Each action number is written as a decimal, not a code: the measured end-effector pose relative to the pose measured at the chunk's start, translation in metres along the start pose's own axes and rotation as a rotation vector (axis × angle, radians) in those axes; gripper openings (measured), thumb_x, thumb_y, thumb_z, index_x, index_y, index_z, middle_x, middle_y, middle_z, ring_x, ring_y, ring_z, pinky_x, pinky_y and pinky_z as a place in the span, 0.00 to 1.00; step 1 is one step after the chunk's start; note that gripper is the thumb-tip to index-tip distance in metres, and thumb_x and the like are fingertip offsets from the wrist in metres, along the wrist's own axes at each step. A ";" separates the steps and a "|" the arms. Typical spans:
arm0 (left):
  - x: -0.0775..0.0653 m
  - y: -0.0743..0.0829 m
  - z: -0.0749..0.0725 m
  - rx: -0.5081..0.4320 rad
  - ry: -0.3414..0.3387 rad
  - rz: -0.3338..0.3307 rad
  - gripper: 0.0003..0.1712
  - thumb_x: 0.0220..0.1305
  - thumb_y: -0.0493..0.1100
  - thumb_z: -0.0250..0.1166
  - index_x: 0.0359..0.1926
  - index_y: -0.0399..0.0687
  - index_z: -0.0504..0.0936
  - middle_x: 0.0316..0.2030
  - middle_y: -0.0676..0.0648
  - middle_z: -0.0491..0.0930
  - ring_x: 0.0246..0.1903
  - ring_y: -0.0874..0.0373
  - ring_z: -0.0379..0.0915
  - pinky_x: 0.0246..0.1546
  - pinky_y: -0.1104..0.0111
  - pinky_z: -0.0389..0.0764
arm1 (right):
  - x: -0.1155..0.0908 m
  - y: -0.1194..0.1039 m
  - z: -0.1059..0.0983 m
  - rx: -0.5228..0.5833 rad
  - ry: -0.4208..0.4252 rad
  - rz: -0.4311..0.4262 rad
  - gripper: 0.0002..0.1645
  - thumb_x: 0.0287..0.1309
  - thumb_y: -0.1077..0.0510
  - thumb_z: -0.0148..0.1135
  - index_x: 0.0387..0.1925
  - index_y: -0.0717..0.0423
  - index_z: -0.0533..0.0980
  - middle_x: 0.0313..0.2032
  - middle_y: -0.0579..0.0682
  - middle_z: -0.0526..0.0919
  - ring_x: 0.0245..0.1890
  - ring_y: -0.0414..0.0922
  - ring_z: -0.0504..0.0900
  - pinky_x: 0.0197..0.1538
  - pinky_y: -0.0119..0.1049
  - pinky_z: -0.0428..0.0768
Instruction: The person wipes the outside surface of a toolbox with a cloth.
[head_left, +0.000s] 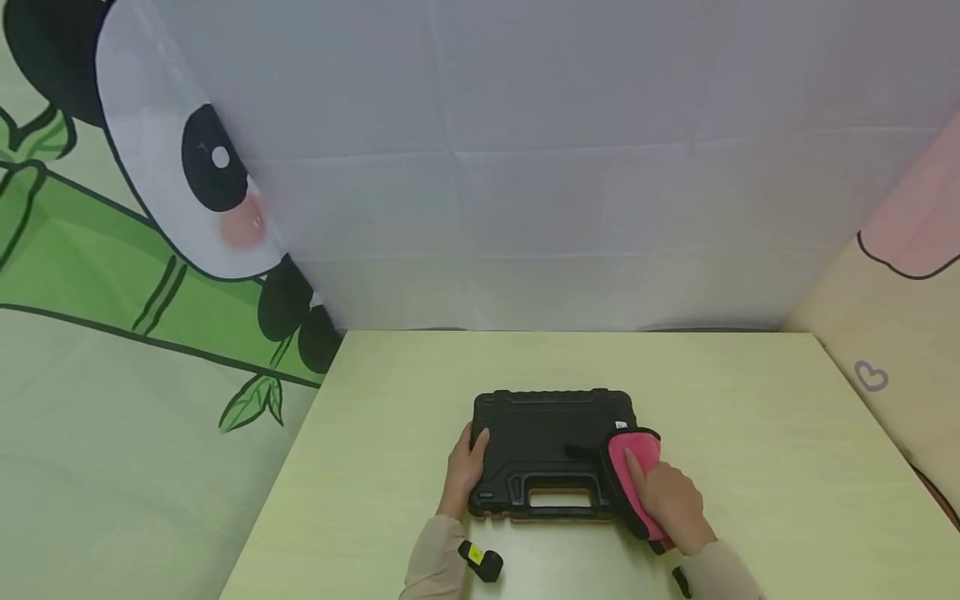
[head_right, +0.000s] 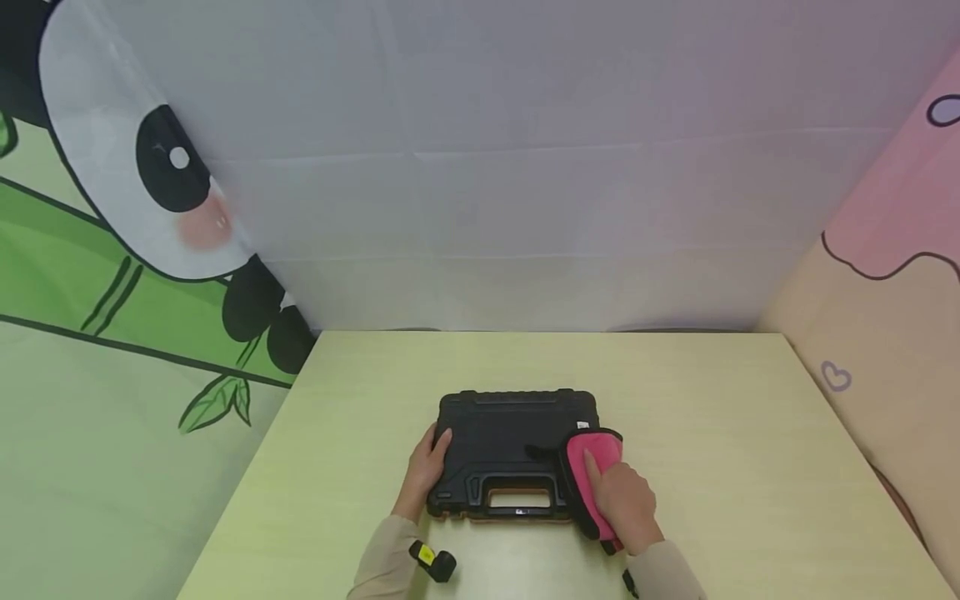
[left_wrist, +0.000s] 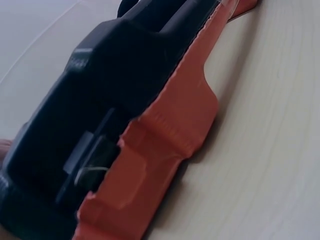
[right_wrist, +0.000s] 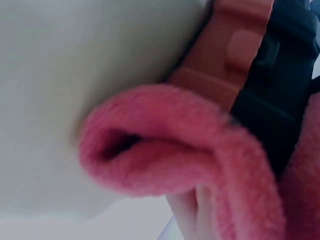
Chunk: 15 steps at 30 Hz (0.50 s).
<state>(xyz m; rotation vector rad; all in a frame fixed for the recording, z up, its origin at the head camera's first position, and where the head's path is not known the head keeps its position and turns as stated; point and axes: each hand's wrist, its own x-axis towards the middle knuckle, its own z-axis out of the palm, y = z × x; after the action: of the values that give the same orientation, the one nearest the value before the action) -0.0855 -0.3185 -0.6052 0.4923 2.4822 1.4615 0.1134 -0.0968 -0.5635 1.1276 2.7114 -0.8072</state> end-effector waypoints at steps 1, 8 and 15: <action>-0.002 0.007 -0.004 -0.016 -0.024 -0.032 0.39 0.66 0.62 0.47 0.66 0.37 0.59 0.62 0.31 0.63 0.62 0.35 0.58 0.60 0.45 0.60 | 0.002 -0.002 -0.001 -0.007 0.002 -0.012 0.42 0.64 0.33 0.31 0.15 0.61 0.71 0.15 0.54 0.72 0.16 0.47 0.71 0.17 0.36 0.67; -0.005 0.016 -0.009 0.029 -0.046 -0.073 0.33 0.68 0.54 0.48 0.66 0.37 0.60 0.62 0.33 0.65 0.62 0.37 0.60 0.60 0.48 0.63 | 0.032 -0.007 -0.009 -0.033 -0.017 -0.049 0.41 0.66 0.35 0.31 0.15 0.60 0.72 0.16 0.54 0.73 0.17 0.47 0.71 0.19 0.36 0.66; -0.003 0.014 -0.008 0.004 -0.019 -0.061 0.32 0.68 0.53 0.50 0.65 0.38 0.62 0.62 0.33 0.65 0.62 0.37 0.60 0.60 0.48 0.62 | 0.067 -0.011 -0.020 -0.061 -0.089 -0.083 0.43 0.66 0.36 0.28 0.34 0.67 0.78 0.33 0.67 0.79 0.26 0.52 0.77 0.27 0.42 0.72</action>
<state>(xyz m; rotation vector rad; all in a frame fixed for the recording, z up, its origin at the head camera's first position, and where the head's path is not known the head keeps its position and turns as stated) -0.0829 -0.3200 -0.5891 0.4259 2.4634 1.4226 0.0596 -0.0510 -0.5600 0.9486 2.7049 -0.7607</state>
